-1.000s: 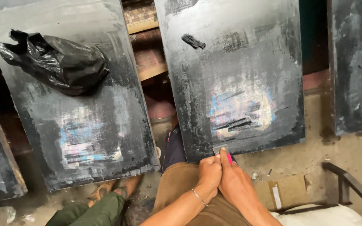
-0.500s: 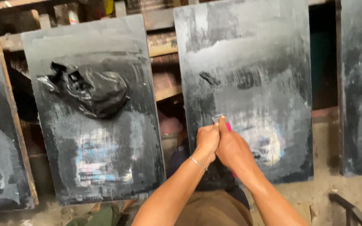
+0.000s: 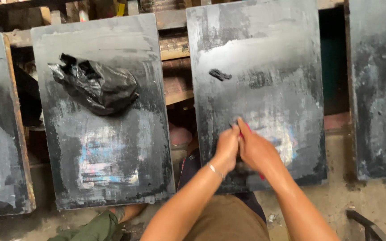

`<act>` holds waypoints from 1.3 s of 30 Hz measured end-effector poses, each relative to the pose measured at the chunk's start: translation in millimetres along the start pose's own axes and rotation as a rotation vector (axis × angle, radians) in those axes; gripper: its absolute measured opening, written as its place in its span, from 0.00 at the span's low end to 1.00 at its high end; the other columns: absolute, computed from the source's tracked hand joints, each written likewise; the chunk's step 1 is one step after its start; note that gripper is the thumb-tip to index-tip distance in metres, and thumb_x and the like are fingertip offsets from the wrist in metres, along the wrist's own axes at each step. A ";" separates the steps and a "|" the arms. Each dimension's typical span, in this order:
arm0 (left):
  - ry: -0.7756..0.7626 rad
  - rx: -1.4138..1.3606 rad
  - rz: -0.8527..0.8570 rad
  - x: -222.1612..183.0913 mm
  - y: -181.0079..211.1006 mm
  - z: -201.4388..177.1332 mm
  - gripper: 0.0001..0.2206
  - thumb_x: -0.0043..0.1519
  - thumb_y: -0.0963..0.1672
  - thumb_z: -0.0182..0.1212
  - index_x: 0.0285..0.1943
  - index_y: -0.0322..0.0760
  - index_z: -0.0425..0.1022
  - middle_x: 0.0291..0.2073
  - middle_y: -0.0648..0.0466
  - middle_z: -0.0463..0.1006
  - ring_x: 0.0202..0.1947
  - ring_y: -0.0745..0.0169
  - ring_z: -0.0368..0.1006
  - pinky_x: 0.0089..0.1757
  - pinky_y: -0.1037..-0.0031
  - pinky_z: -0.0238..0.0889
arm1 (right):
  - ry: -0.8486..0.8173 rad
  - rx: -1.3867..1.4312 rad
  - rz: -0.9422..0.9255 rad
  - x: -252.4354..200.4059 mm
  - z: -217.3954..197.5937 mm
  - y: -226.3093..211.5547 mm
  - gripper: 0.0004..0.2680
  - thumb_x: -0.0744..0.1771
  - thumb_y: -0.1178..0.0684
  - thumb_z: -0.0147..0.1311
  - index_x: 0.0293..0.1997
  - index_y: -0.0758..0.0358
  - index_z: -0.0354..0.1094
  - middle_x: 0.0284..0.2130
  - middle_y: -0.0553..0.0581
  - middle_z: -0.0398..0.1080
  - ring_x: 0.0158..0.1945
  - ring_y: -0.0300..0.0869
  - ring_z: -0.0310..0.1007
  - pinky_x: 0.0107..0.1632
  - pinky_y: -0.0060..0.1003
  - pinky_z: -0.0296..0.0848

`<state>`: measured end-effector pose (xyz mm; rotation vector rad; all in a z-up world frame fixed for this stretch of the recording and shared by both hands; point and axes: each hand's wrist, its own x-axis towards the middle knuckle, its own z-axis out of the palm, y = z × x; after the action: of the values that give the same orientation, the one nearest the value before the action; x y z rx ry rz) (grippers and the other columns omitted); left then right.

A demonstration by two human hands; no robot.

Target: Using a hand scraper to remove dried ink or residue from rectangular production boards.

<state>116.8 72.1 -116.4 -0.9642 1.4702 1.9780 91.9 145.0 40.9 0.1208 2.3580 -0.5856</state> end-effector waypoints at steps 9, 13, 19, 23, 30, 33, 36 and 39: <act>-0.113 0.153 -0.183 -163.1 -91.4 -26.9 0.14 0.70 0.47 0.53 0.29 0.43 0.71 0.24 0.63 0.68 0.30 0.74 0.61 0.35 0.77 0.56 | -0.092 0.080 0.289 -142.9 121.7 67.4 0.25 0.70 0.47 0.34 0.80 0.40 0.35 0.63 0.63 0.64 0.70 0.54 0.60 0.52 0.58 0.72; -0.077 0.268 -0.268 -184.9 -93.4 -35.4 0.17 0.70 0.47 0.51 0.26 0.43 0.65 0.23 0.65 0.65 0.29 0.74 0.60 0.32 0.76 0.53 | -0.095 0.056 0.359 -164.0 145.8 68.2 0.24 0.70 0.43 0.31 0.79 0.33 0.35 0.64 0.63 0.63 0.66 0.59 0.64 0.54 0.61 0.71; -0.052 0.352 -0.256 -180.9 -104.4 -35.5 0.19 0.71 0.48 0.50 0.23 0.42 0.65 0.22 0.64 0.66 0.29 0.73 0.58 0.31 0.74 0.53 | -0.211 -0.027 0.389 -163.3 130.2 54.9 0.26 0.69 0.42 0.33 0.80 0.41 0.34 0.53 0.65 0.69 0.51 0.63 0.74 0.50 0.57 0.71; -0.010 0.388 -0.304 -170.7 -82.6 -27.3 0.20 0.71 0.48 0.51 0.23 0.42 0.68 0.23 0.65 0.67 0.28 0.72 0.60 0.31 0.75 0.54 | -0.208 -0.001 0.366 -150.3 120.2 48.9 0.26 0.70 0.43 0.33 0.81 0.44 0.33 0.49 0.69 0.70 0.47 0.66 0.74 0.46 0.57 0.72; 0.042 0.252 -0.419 -155.7 -55.1 -15.6 0.17 0.67 0.46 0.56 0.23 0.36 0.74 0.23 0.60 0.73 0.27 0.70 0.66 0.29 0.76 0.60 | -0.225 0.045 0.383 -128.6 108.5 44.6 0.29 0.68 0.46 0.39 0.81 0.50 0.33 0.41 0.69 0.74 0.43 0.67 0.75 0.43 0.57 0.71; 0.058 0.259 -0.420 -145.4 -55.7 -10.6 0.18 0.67 0.45 0.56 0.22 0.35 0.74 0.23 0.61 0.73 0.27 0.71 0.68 0.29 0.76 0.62 | -0.185 0.061 0.366 -119.4 114.3 55.6 0.29 0.68 0.48 0.42 0.80 0.50 0.35 0.41 0.71 0.73 0.43 0.69 0.75 0.44 0.59 0.71; 0.076 0.338 -0.410 -141.1 -44.3 -11.4 0.19 0.67 0.46 0.57 0.20 0.38 0.68 0.22 0.64 0.68 0.27 0.72 0.63 0.28 0.74 0.57 | -0.185 0.086 0.352 -112.9 110.6 51.1 0.30 0.67 0.48 0.43 0.80 0.49 0.34 0.40 0.72 0.72 0.43 0.69 0.74 0.44 0.59 0.70; 0.089 0.315 -0.416 -126.0 -32.8 -5.5 0.19 0.67 0.45 0.56 0.20 0.38 0.64 0.21 0.62 0.66 0.26 0.70 0.61 0.28 0.73 0.56 | -0.208 0.097 0.366 -98.1 92.1 41.9 0.29 0.68 0.47 0.40 0.81 0.46 0.31 0.45 0.71 0.70 0.46 0.68 0.72 0.46 0.58 0.70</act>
<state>221.7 79.9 -39.6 -1.1175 1.4327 1.3796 232.2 148.7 28.5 0.4993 2.0397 -0.5043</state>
